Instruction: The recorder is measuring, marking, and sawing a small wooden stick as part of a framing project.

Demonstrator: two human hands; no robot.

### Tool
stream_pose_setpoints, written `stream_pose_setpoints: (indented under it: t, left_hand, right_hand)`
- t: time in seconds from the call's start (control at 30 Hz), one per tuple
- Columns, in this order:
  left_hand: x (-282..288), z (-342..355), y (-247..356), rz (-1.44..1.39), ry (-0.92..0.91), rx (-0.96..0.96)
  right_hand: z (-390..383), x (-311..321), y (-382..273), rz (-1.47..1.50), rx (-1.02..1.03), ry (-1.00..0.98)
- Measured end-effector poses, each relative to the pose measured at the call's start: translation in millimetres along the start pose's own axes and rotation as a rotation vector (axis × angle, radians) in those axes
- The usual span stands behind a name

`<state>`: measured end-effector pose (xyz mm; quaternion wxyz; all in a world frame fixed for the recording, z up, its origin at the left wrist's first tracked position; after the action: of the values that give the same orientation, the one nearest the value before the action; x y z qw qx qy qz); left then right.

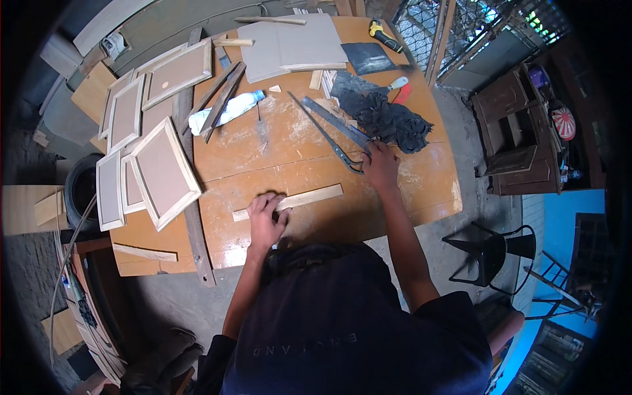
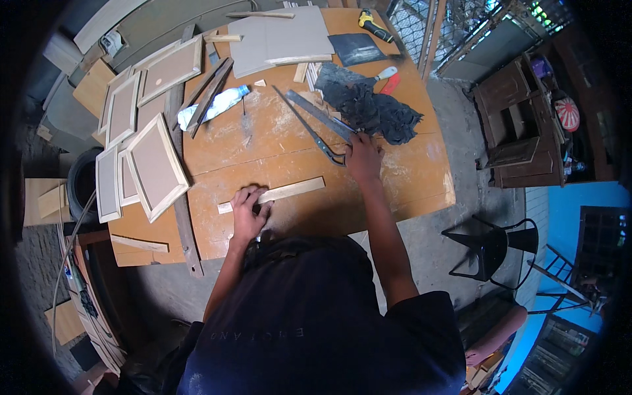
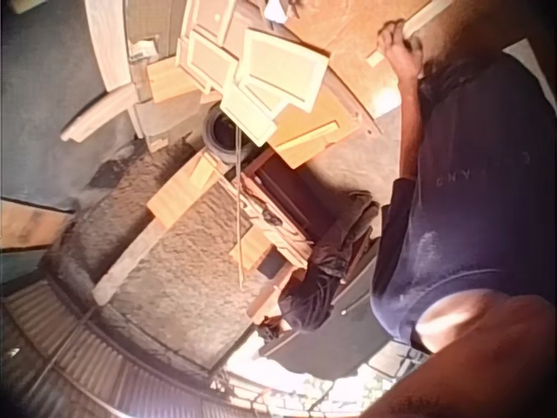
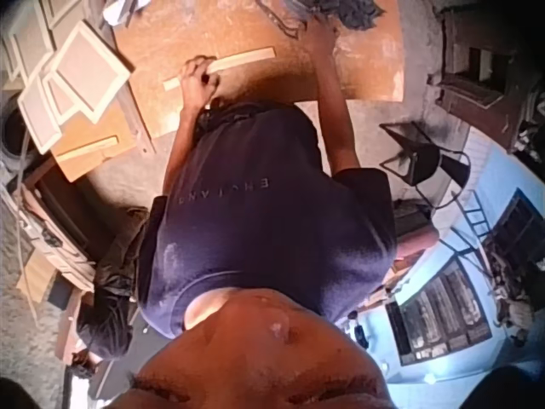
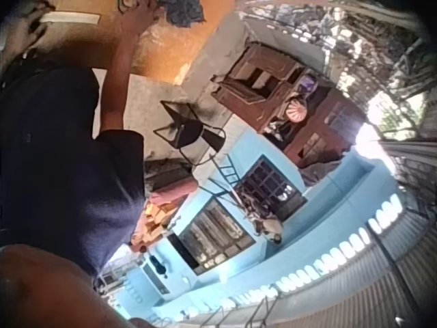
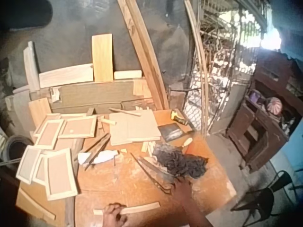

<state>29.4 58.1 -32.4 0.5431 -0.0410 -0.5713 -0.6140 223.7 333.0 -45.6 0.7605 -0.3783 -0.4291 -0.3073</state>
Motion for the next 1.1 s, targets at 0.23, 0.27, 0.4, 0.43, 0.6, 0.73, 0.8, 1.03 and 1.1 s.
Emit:
stream_pose_setpoints:
  t: [0.23, 0.27, 0.4, 0.43, 0.6, 0.73, 0.8, 1.03, 1.1]
  left_hand:
    - [-5.5, 4.2, 7.3, -0.046, -0.029, -0.048]
    - [-7.1, 4.6, 8.3, -0.049, -0.038, -0.048]
    - [-9.2, 5.7, 8.6, -0.054, -0.051, -0.060]
    - [-8.3, 5.3, 8.7, -0.063, -0.055, -0.054]
    - [-5.7, 4.1, 7.7, -0.037, -0.049, -0.031]
    - [-1.6, 11.8, 2.4, 0.021, -0.064, -0.010]
    - [-0.8, 15.2, -3.5, 0.031, -0.047, -0.035]
    - [7.9, 24.6, -0.7, 0.045, -0.051, -0.037]
    - [11.7, 23.6, 1.7, 0.091, -0.052, -0.042]
  right_hand:
    - [18.0, -7.3, 5.2, -0.005, -0.129, -0.231]
    - [18.5, -11.8, 9.7, 0.023, -0.162, -0.256]
    - [19.4, -16.0, 13.9, 0.030, -0.146, -0.243]
    - [17.5, -12.5, 12.8, 0.076, -0.133, -0.212]
    - [-5.0, 20.5, 2.4, 0.340, -0.108, -0.156]
    - [-38.8, 52.5, -10.0, 0.539, -0.176, -0.209]
    - [-58.7, 53.0, -12.4, 0.568, -0.244, -0.275]
    - [-101.0, 46.7, -18.2, 0.549, -0.222, -0.336]
    - [-106.7, 40.9, -13.6, 0.519, -0.232, -0.357]
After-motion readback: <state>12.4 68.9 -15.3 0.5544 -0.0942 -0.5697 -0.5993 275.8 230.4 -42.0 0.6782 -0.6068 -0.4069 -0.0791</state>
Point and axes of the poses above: each hand's wrist, its own z-axis towards the middle knuckle, its own x-axis out of the back of the hand, y = z × x, the point moved 5 cm from there along z, towards the middle knuckle, and after that the axes turned 10 degrees about y, right-handed, at the moved point
